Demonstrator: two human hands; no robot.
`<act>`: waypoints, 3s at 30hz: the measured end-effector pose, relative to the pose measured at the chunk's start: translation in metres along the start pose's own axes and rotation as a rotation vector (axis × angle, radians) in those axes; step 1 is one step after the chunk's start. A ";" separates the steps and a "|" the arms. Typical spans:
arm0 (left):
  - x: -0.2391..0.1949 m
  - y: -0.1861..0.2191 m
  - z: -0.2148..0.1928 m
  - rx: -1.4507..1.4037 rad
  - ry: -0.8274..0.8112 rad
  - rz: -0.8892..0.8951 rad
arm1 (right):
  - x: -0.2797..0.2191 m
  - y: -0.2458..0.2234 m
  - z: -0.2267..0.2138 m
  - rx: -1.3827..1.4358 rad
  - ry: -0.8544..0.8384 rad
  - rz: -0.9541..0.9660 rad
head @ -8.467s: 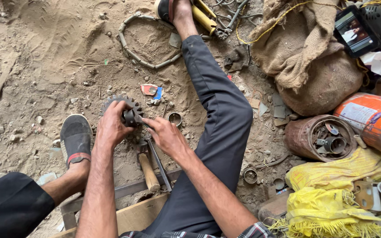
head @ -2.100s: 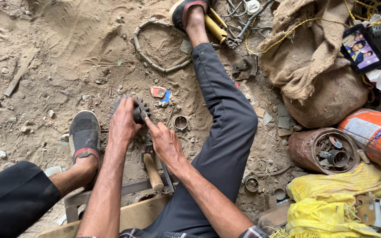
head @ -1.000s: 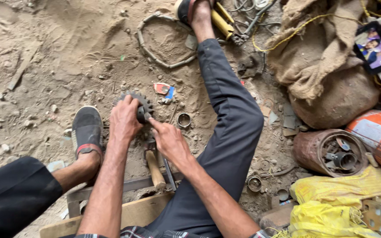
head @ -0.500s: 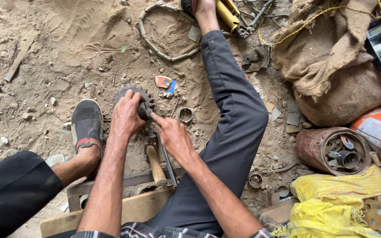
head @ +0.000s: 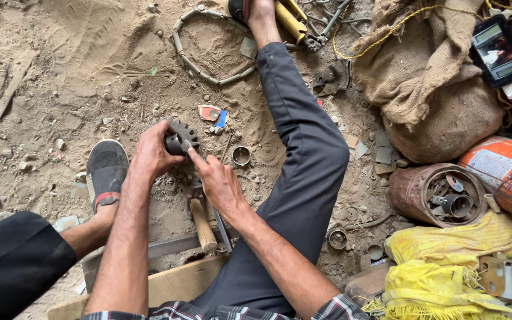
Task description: The person sits on the ground and uses a hammer and a metal rod to repeatedly strike a cylindrical metal part placed on a gear. The person adjusts the part's position and continues hammering to shape or fit it.
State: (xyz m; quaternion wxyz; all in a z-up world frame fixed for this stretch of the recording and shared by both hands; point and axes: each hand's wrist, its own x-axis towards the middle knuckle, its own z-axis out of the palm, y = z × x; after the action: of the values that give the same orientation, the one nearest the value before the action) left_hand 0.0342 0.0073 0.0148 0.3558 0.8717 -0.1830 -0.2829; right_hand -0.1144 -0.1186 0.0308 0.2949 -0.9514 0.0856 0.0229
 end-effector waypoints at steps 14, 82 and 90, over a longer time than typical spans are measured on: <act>-0.013 0.007 0.013 0.116 0.196 0.099 | -0.009 0.001 -0.008 0.029 -0.072 0.103; 0.002 -0.006 0.011 0.396 0.070 0.171 | 0.002 0.020 0.028 0.057 0.065 0.064; -0.011 0.001 0.018 0.381 0.195 0.258 | -0.002 0.005 -0.009 0.229 -0.106 0.205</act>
State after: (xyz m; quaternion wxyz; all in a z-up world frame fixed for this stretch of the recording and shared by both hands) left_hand 0.0144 0.0033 0.0088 0.2343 0.9156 -0.3076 -0.1103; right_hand -0.1173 -0.1277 0.0356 0.4016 -0.8953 0.1688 0.0929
